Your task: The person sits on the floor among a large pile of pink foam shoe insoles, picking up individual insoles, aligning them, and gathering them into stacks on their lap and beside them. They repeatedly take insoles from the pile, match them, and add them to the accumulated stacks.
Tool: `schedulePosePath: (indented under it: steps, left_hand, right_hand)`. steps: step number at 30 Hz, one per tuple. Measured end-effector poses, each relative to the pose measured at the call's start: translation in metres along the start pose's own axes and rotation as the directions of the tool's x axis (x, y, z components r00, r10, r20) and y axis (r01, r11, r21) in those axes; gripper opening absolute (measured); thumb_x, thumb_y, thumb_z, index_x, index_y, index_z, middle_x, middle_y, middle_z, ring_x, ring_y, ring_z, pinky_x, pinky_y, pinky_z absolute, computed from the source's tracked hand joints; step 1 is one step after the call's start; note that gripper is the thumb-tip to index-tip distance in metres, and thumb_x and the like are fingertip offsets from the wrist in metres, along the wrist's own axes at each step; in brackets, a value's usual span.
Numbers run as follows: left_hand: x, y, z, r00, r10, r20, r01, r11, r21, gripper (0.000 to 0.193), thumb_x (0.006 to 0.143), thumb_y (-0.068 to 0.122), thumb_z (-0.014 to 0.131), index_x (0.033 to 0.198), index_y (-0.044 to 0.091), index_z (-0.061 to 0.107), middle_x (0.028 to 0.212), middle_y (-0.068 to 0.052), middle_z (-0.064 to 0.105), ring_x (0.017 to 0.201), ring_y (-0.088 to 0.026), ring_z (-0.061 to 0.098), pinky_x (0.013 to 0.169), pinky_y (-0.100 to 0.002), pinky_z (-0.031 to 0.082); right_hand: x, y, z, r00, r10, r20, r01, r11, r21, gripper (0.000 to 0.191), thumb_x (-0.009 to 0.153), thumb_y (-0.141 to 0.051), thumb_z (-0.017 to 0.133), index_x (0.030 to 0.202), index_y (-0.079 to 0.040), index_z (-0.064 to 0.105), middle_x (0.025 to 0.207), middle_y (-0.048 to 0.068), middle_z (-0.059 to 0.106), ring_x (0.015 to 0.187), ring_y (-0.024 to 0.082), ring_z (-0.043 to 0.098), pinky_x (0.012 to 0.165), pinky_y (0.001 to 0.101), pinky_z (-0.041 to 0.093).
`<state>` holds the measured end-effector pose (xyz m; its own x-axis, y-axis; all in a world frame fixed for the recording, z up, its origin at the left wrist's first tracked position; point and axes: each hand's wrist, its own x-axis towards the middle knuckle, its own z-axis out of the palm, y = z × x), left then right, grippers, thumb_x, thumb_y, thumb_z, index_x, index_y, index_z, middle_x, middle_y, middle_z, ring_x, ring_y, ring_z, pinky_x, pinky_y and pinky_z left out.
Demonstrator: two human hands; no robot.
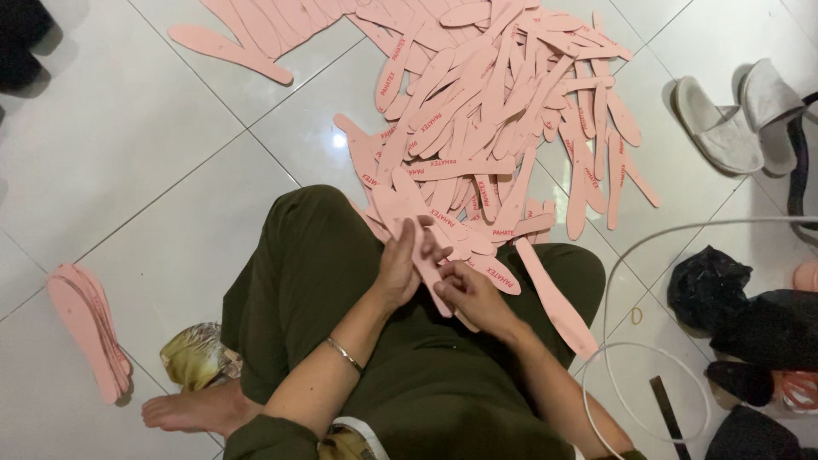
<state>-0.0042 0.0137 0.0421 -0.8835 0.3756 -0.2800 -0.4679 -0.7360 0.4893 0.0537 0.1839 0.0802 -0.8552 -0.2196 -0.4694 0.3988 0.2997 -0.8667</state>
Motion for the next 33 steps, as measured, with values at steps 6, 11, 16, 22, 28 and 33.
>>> schedulePosePath:
  steps: [6,11,16,22,28,33]
  left_hand:
    - [0.007,0.0,-0.012,0.992,0.022,-0.121,-0.025,0.999,-0.03,0.054,0.105,0.054,0.047,0.121,0.003,0.05,0.071,0.004,0.038,0.059,-0.008,0.038,0.063,-0.028,0.047]
    - [0.006,-0.004,-0.011,0.993,0.019,-0.114,-0.015,0.999,0.037,0.054,0.106,0.054,0.045,0.12,0.002,0.053,0.071,0.003,0.039,0.058,-0.008,0.038,0.062,-0.028,0.047]
    - [0.007,-0.001,-0.009,0.989,0.025,-0.145,-0.013,0.996,0.085,0.054,0.105,0.052,0.046,0.121,0.001,0.054,0.071,0.003,0.042,0.058,-0.008,0.041,0.061,-0.029,0.048]
    - [0.005,0.002,-0.006,0.988,0.034,-0.149,-0.012,0.989,0.145,0.049,0.104,0.044,0.054,0.121,-0.002,0.059,0.07,0.003,0.046,0.058,-0.007,0.042,0.06,-0.026,0.047]
    - [0.004,0.001,-0.005,0.981,0.062,-0.184,-0.011,0.963,0.27,0.034,0.1,0.028,0.066,0.117,-0.002,0.067,0.073,0.001,0.057,0.058,-0.006,0.047,0.058,-0.023,0.047]
    - [0.007,-0.003,-0.007,0.982,0.046,-0.182,0.002,0.967,0.256,0.029,0.095,0.022,0.072,0.114,0.0,0.068,0.077,-0.001,0.064,0.062,-0.008,0.055,0.057,-0.024,0.049]
  right_hand:
    - [0.067,-0.012,-0.087,0.825,-0.226,-0.518,-0.022,0.903,-0.429,0.046,0.093,-0.025,0.071,0.133,-0.004,0.062,0.12,0.015,0.07,0.108,0.026,0.068,0.092,0.0377,0.054]
    - [0.11,0.0,-0.123,0.761,-0.1,-0.641,-0.342,0.778,-0.527,0.088,0.08,-0.036,0.085,0.145,0.005,0.042,0.131,0.028,0.056,0.115,0.043,0.058,0.096,0.0499,0.048]
    - [0.114,-0.004,-0.111,0.71,0.176,-0.682,-0.588,0.68,-0.437,0.082,0.078,-0.035,0.084,0.144,-0.004,0.046,0.119,0.021,0.068,0.114,0.04,0.062,0.099,0.0524,0.047]
    - [0.104,-0.003,-0.115,0.618,0.016,-0.786,-0.254,0.95,-0.181,0.048,0.08,-0.018,0.082,0.12,-0.001,0.063,0.11,0.016,0.072,0.095,0.027,0.071,0.084,0.0393,0.056]
    - [0.071,-0.001,-0.15,0.545,-0.144,-0.826,0.261,0.965,0.004,0.026,0.095,-0.009,0.074,0.114,0.004,0.062,0.106,0.011,0.067,0.09,0.016,0.063,0.076,0.0287,0.054]
    - [0.032,-0.024,-0.15,0.567,-0.192,-0.801,0.48,0.868,0.132,0.024,0.098,-0.007,0.07,0.119,-0.001,0.061,0.103,0.006,0.068,0.084,0.011,0.063,0.07,0.0243,0.052]
